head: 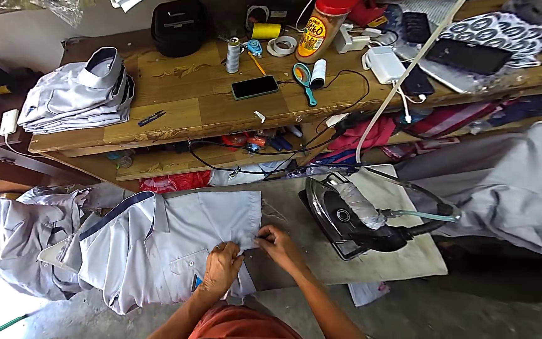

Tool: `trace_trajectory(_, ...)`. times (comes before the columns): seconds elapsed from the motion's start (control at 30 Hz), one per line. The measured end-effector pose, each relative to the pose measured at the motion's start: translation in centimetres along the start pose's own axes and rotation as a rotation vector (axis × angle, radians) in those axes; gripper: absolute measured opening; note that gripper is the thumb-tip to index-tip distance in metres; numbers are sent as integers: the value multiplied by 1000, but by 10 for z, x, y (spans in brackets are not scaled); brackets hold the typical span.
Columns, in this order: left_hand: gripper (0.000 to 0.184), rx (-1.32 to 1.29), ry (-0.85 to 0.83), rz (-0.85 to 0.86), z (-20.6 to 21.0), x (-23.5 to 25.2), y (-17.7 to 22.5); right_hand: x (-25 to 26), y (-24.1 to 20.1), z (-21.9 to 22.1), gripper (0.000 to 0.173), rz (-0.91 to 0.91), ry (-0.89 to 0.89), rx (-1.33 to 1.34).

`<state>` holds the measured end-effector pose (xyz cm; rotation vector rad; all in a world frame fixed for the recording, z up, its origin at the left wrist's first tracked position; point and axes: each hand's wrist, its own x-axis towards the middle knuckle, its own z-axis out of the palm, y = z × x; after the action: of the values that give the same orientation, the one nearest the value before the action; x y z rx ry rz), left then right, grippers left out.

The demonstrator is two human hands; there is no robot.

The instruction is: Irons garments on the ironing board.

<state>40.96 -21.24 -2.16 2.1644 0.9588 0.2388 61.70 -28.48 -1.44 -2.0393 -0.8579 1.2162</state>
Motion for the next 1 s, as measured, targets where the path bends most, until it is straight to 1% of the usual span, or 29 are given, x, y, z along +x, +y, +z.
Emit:
trace_trajectory(0.07,27,-135,-56,-103,-5,1,-2,3,-9,-4,32,36,6,48)
trace_trajectory(0.2,30,-268,-51,-157,-5,2,-6,-2,-14,-8,29,99,-50,301)
trace_trajectory(0.27,29,-278,-18,-127,-1,1,-8,-9,-11,-11,30,152,-57,385)
trace_trajectory(0.33,29,-266,13,-98,3,-1,-10,-17,-7,-11,28,177,-93,457)
trace_trajectory(0.37,30,-258,21,-93,4,-2,-10,-20,-5,-7,27,177,-121,491)
trace_trajectory(0.43,30,-246,27,-87,6,-3,-10,-20,-4,4,31,165,-136,544)
trace_trajectory(0.5,28,-218,58,-43,9,-4,-10,-16,-8,16,32,155,-87,578)
trace_trajectory(0.57,26,-145,103,38,12,-5,-11,-9,-13,23,29,164,-12,576)
trace_trajectory(0.7,21,146,239,284,21,-7,-18,0,-13,24,20,152,105,503)
trace_trajectory(0.77,20,238,268,359,24,-8,-21,-2,-9,21,26,143,108,412)
trace_trajectory(0.83,20,268,258,387,25,-9,-21,-6,-3,20,32,102,111,238)
trace_trajectory(0.9,20,246,220,380,25,-9,-21,-9,2,21,35,35,142,16)
trace_trajectory(1.0,25,151,112,297,21,-5,-16,-18,1,23,38,-23,193,-264)
